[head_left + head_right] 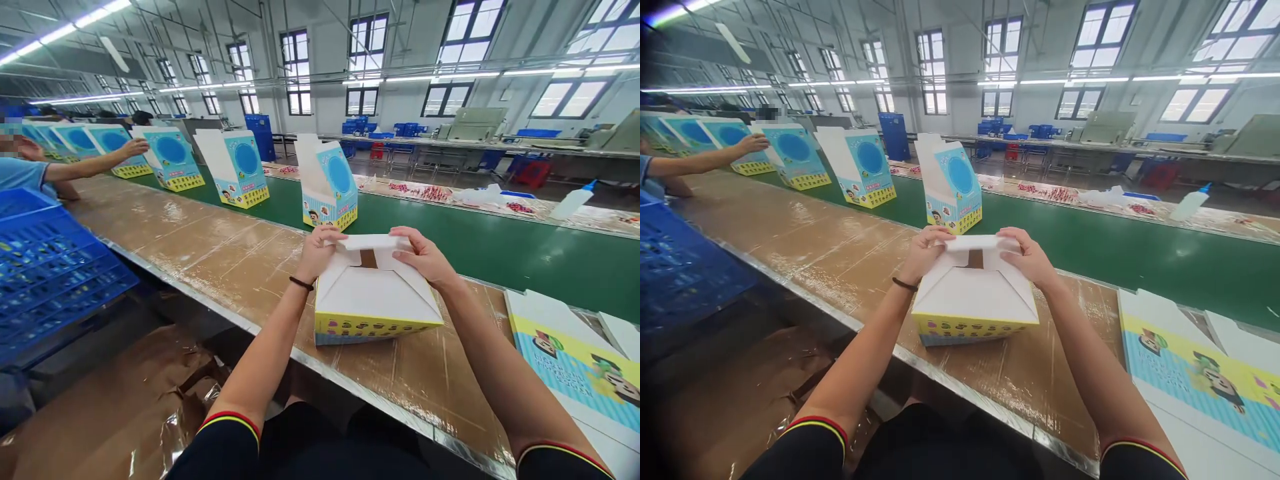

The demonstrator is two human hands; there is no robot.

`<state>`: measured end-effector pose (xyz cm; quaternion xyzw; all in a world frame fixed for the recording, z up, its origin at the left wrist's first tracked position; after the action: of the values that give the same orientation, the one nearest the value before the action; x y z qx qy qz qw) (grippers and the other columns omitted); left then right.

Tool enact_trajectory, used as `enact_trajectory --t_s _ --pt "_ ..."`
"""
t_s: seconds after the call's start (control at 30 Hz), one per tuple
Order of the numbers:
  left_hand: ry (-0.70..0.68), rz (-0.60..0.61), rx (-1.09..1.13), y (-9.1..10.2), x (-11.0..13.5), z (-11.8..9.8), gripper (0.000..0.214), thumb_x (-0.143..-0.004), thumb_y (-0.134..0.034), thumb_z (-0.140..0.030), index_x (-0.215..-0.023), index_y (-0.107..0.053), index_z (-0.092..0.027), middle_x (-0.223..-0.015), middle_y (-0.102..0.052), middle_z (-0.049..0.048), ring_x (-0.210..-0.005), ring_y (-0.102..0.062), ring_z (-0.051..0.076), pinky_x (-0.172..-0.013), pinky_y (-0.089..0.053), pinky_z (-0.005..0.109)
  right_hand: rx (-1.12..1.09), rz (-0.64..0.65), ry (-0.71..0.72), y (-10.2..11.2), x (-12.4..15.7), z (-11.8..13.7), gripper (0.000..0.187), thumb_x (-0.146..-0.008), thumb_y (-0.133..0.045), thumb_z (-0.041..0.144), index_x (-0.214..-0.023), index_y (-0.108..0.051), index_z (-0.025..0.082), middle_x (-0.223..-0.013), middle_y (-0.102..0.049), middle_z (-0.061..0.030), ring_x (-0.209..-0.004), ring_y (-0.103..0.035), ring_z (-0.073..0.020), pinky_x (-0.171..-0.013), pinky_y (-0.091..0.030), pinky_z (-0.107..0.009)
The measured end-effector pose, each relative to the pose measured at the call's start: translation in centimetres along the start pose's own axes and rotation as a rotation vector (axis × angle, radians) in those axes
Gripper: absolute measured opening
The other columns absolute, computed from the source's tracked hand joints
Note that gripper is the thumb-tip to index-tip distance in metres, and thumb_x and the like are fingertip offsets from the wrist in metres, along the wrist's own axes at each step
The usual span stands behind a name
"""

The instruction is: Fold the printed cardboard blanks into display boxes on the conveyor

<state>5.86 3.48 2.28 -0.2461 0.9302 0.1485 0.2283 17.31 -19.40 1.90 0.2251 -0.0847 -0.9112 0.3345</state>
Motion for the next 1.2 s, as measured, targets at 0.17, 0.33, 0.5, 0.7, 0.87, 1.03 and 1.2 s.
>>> enact_trajectory --t_s 0.17,0.33,0.5,0.7,0.87,1.03,1.2 --pt "0.017 0.181 -0.255 -1.1 0.6 -1.6 0.02 -0.077 -0.055 -0.02 -0.07 -0.073 -0.021 -0.109 -0.071 0.0049 -0.114 -0.064 0.023 -0.111 -0.046 0.041 0.14 0.029 -0.011 -0.4 0.2 0.5 0.034 -0.082 -0.061 0.056 -0.082 -0.077 0.026 -0.13 -0.066 -0.0064 -0.136 -0.05 -0.033 -0.12 -0.035 -0.049" --pt "-0.001 0.426 -0.744 -2.7 0.4 -2.7 0.075 -0.066 -0.082 -0.045 -0.134 -0.061 -0.022 -0.14 -0.059 0.012 -0.135 -0.05 0.035 -0.117 -0.04 0.052 0.518 0.158 -0.068 -1.2 -0.5 1.3 0.082 -0.069 -0.082 0.05 -0.143 -0.059 0.024 -0.153 -0.046 -0.0108 -0.142 -0.043 -0.0347 -0.121 -0.037 -0.05" --pt "-0.021 0.569 -1.074 -4.4 0.8 -3.4 0.094 -0.067 -0.084 -0.056 -0.148 -0.048 -0.025 -0.15 -0.052 0.0156 -0.142 -0.042 0.04 -0.119 -0.034 0.058 0.88 0.226 -0.177 -1.9 -0.8 1.6 0.094 -0.072 -0.084 0.045 -0.154 -0.044 0.026 -0.156 -0.04 -0.0149 -0.138 -0.044 -0.0419 -0.11 -0.047 -0.059" --pt "0.018 0.618 -1.129 -4.7 1.3 -3.7 0.099 -0.071 -0.08 -0.059 -0.154 -0.038 -0.025 -0.156 -0.045 0.0184 -0.145 -0.039 0.041 -0.121 -0.024 0.067 0.92 0.252 -0.124 -2.2 -0.6 1.4 0.091 -0.077 -0.079 0.05 -0.156 -0.041 0.026 -0.156 -0.039 -0.0147 -0.139 -0.042 -0.0422 -0.112 -0.044 -0.06" --pt "-0.034 0.633 -1.077 -4.7 1.0 -3.5 0.086 -0.081 -0.07 -0.057 -0.153 -0.041 -0.021 -0.152 -0.048 0.0183 -0.141 -0.043 0.038 -0.117 -0.036 0.053 0.864 0.278 -0.095 -1.6 -0.8 0.8 0.089 -0.081 -0.072 0.057 -0.157 -0.038 0.026 -0.157 -0.038 -0.0133 -0.142 -0.04 -0.042 -0.119 -0.037 -0.061" --pt "-0.074 0.648 -1.107 -5.0 0.8 -3.2 0.081 -0.083 -0.07 -0.05 -0.152 -0.042 -0.019 -0.149 -0.051 0.0176 -0.138 -0.046 0.036 -0.115 -0.039 0.049 0.794 0.321 -0.118 -1.4 -1.1 0.8 0.081 -0.087 -0.066 0.053 -0.156 -0.04 0.021 -0.154 -0.041 -0.0139 -0.144 -0.039 -0.0372 -0.123 -0.033 -0.057" --pt "-0.06 0.637 -1.072 -5.0 0.8 -3.5 0.093 -0.075 -0.077 -0.057 -0.152 -0.043 -0.018 -0.149 -0.05 0.0179 -0.138 -0.046 0.038 -0.118 -0.037 0.048 0.666 0.193 -0.131 -1.0 -1.5 0.1 0.088 -0.072 -0.08 0.047 -0.149 -0.049 0.021 -0.154 -0.043 -0.0136 -0.145 -0.038 -0.038 -0.123 -0.033 -0.055"
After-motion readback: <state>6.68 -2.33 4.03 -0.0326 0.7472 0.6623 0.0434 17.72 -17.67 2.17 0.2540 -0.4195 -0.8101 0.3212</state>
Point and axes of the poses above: each hand's wrist, its own x-axis away from the middle knuckle, its own y-axis out of the back of the hand, z = x × y, the point moved 7 cm from there along -x, towards the middle knuckle
